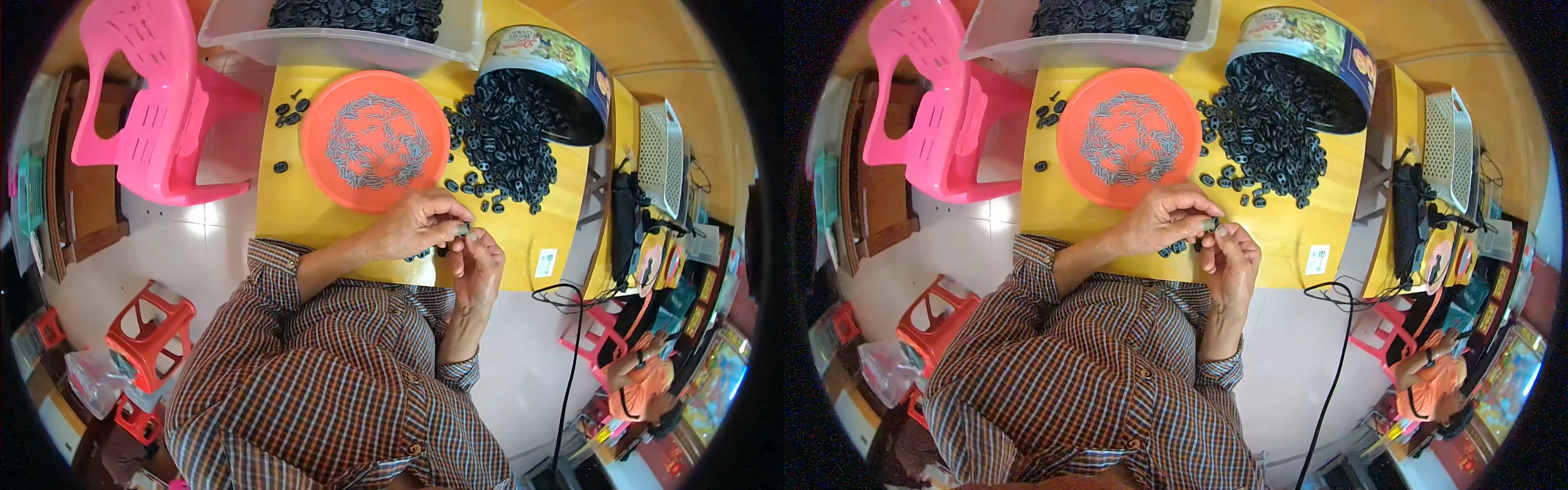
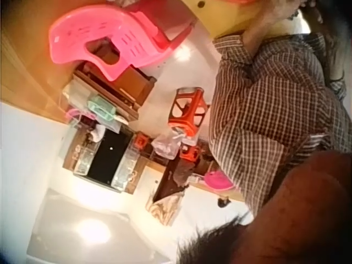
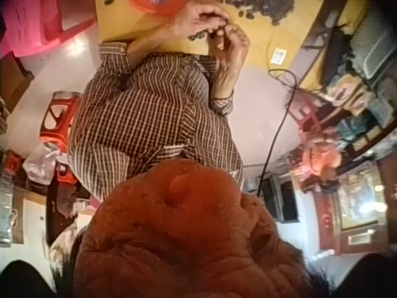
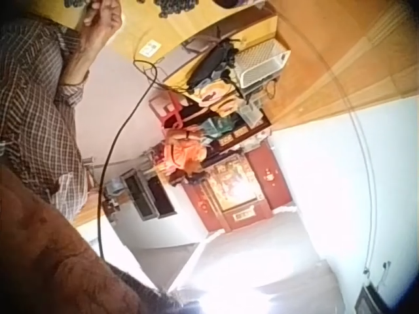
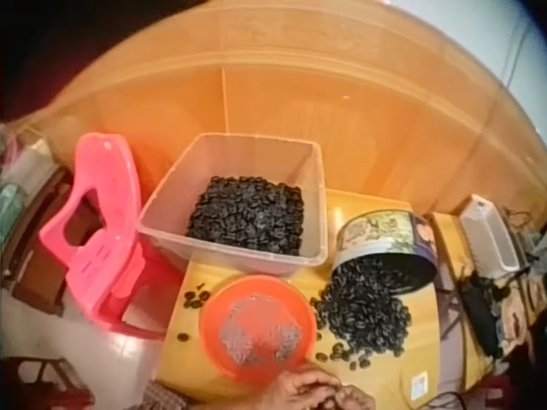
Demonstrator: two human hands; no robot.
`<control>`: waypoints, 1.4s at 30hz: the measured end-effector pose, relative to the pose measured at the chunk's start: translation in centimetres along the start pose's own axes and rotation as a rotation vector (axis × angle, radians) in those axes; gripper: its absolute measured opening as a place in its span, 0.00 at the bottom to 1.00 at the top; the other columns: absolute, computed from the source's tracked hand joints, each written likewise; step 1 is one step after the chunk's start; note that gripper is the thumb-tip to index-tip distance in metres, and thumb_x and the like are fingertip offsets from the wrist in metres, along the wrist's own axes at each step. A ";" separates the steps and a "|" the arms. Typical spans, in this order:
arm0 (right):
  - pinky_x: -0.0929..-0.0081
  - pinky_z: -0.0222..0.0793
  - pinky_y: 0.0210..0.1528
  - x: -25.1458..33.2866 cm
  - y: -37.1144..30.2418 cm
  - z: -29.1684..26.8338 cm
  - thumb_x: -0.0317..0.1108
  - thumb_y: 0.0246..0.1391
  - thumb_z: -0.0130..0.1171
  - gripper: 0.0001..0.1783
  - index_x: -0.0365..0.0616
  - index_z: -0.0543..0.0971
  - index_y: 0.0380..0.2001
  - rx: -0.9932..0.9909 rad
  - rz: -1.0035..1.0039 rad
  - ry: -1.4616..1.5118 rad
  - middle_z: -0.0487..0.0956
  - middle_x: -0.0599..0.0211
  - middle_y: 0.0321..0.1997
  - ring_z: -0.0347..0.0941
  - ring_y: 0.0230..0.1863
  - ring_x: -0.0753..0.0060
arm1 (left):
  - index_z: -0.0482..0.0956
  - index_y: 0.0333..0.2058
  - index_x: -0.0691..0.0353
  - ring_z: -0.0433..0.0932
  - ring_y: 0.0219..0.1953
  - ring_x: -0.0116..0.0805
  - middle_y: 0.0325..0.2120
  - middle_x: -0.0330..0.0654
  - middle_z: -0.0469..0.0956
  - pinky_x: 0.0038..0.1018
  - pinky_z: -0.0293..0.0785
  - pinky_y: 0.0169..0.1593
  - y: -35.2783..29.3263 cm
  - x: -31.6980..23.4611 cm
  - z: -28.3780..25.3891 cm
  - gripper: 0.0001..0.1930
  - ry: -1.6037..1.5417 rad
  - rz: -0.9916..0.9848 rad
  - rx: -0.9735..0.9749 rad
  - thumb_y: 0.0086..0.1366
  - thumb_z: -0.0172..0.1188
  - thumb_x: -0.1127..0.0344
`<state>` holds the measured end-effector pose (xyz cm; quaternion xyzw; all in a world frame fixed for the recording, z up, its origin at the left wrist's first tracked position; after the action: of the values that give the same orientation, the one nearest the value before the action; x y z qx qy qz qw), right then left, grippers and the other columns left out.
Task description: Assembling small metal pins into black plastic components at a desk.
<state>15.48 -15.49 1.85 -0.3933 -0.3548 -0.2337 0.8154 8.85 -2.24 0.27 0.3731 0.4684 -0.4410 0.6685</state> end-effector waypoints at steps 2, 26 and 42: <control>0.88 0.56 0.16 0.2 -0.1 0.1 0.28 0.55 0.52 0.07 0.34 0.74 0.28 -0.002 -0.010 -0.006 0.76 0.60 0.25 0.62 0.13 0.80 | 0.76 0.41 0.68 0.76 0.31 0.20 0.33 0.37 0.75 0.16 0.74 0.33 -0.1 -0.2 0.1 0.09 -0.049 -0.047 0.002 0.63 0.53 0.76; 0.89 0.58 0.21 1.5 1.1 -1.1 0.29 0.56 0.57 0.05 0.38 0.75 0.29 -0.332 -0.322 -0.617 0.74 0.72 0.21 0.64 0.18 0.87 | 0.75 0.42 0.67 0.78 0.26 0.22 0.30 0.38 0.74 0.19 0.76 0.30 -0.4 0.5 0.3 0.10 0.118 -0.155 -0.001 0.61 0.51 0.78; 0.69 0.66 0.22 1.8 2.5 -1.1 0.27 0.51 0.58 0.04 0.37 0.76 0.28 -0.410 -0.729 -1.296 0.74 0.56 0.24 0.70 0.21 0.60 | 0.77 0.38 0.66 0.71 0.21 0.23 0.24 0.39 0.74 0.22 0.68 0.25 -0.3 0.0 0.9 0.11 0.197 -0.110 -0.004 0.55 0.55 0.78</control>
<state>18.74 -15.11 1.48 -0.4533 -0.8180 -0.2716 0.2271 8.82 -3.18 0.50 0.3871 0.5526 -0.4371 0.5947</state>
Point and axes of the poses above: each hand's wrist, its own y-axis towards the middle knuckle, its own z-axis out of the palm, x = y × z, the point moved 3 cm from there along y, towards the middle knuckle
